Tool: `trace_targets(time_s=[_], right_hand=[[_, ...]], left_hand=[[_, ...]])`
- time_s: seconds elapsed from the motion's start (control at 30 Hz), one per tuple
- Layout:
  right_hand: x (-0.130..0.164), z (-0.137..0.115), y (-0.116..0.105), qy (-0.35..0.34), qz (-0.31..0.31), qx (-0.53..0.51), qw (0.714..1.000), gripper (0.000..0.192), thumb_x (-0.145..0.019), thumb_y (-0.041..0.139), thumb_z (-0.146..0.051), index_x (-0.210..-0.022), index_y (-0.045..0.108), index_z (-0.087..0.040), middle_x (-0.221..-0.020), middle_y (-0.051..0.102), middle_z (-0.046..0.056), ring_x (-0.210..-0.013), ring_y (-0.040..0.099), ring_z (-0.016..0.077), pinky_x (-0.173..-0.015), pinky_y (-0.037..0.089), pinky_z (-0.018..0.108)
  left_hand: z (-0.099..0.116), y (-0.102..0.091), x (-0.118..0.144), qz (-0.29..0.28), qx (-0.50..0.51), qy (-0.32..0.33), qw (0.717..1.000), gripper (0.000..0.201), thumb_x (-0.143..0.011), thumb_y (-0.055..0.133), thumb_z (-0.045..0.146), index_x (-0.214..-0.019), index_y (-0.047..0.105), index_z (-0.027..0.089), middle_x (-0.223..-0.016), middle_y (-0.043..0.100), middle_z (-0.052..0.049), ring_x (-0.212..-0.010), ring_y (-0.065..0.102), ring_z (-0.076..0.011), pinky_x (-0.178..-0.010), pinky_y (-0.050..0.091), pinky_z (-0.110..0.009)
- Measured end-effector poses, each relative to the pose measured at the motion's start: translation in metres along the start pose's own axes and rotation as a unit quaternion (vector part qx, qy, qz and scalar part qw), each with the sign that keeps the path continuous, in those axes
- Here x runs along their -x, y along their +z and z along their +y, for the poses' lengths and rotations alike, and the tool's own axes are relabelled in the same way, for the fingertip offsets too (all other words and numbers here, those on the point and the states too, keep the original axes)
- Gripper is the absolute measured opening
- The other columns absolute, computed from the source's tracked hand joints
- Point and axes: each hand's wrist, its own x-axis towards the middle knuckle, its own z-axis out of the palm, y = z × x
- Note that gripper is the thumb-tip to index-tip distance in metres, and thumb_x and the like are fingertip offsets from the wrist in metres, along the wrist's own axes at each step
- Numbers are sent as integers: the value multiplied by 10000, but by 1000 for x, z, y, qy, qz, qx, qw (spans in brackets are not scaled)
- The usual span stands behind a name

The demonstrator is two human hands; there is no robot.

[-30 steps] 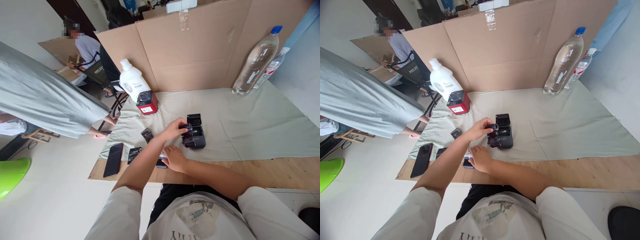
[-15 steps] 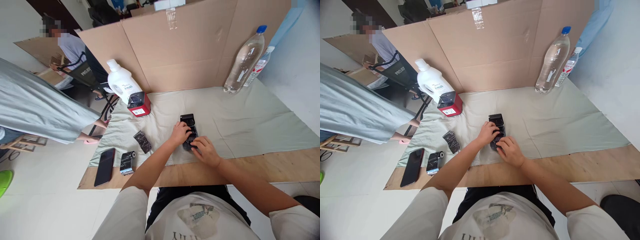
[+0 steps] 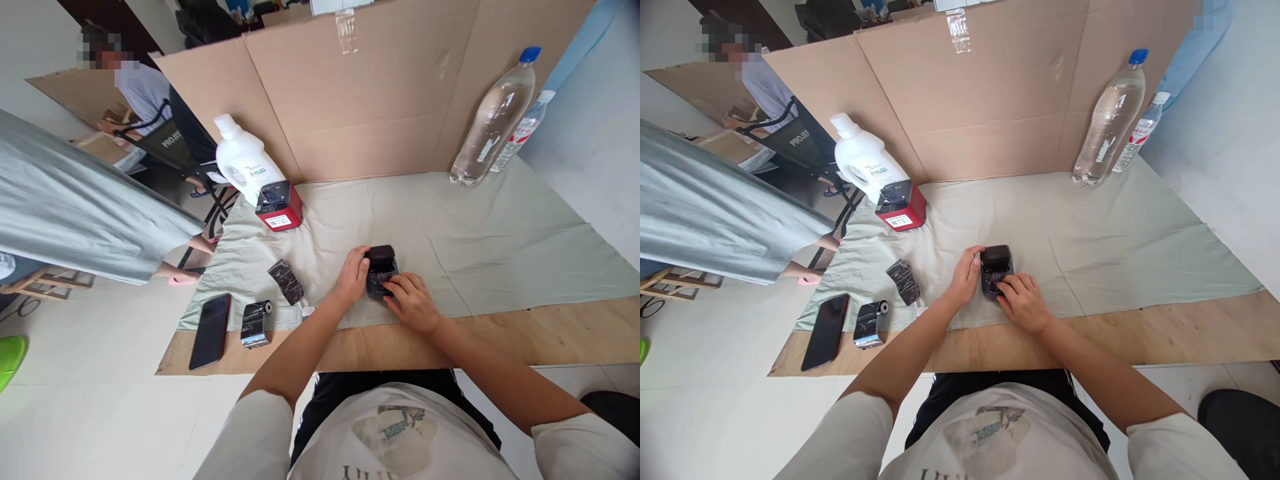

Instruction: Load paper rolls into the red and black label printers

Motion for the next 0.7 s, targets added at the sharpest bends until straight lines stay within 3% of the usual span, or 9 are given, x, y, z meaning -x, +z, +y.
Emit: trace_targets(time_s=[0.13, 0.23, 0.33, 0.53, 0.7], right_hand=[[-4, 6, 2, 27, 1, -4, 1000, 263, -923, 591, -338, -1116, 670, -179, -1078, 688, 123, -1029, 588, 279, -909, 459, 431], [-10, 12, 8, 42, -20, -18, 999, 577, -865, 650, -465, -1330, 552, -137, -1326, 600, 185, -1271, 501, 347, -1041, 410, 503], [-14, 16, 14, 44, -92, -28, 994, 842, -797, 714, -477, -1476, 388, -99, -1482, 478, 215, -1404, 393, 369, -1109, 362, 537], [-23, 13, 11, 67, -177, -11, 982, 799, -775, 737, -390, -1431, 456, -29, -1472, 491, 248, -1402, 411, 366, -1133, 351, 503], [-38, -4, -3, 122, -209, 0, 970, 815, -760, 716, -533, -1387, 516, -53, -1460, 494, 248, -1336, 448, 403, -1094, 363, 539]], left_hand=[[9, 6, 27, -29, -87, 15, 996, 475, -1031, 294, 444, -1338, 505, 148, -1379, 568, -171, -1363, 481, -253, -1150, 393, -492], [8, 14, 41, -33, -145, 30, 988, 448, -1020, 350, 391, -1363, 492, 139, -1465, 507, -181, -1443, 398, -271, -1165, 376, -506], [5, 21, 49, -30, -187, 41, 981, 450, -1010, 373, 351, -1386, 484, 131, -1505, 473, -189, -1467, 366, -280, -1155, 382, -509], [3, 25, 51, -24, -221, 50, 974, 476, -1005, 378, 373, -1388, 498, 118, -1493, 494, -192, -1460, 385, -282, -1151, 377, -497], [7, 15, 61, -40, -232, 30, 972, 496, -1025, 307, 384, -1414, 468, 121, -1505, 486, -176, -1441, 409, -244, -1174, 341, -476]])
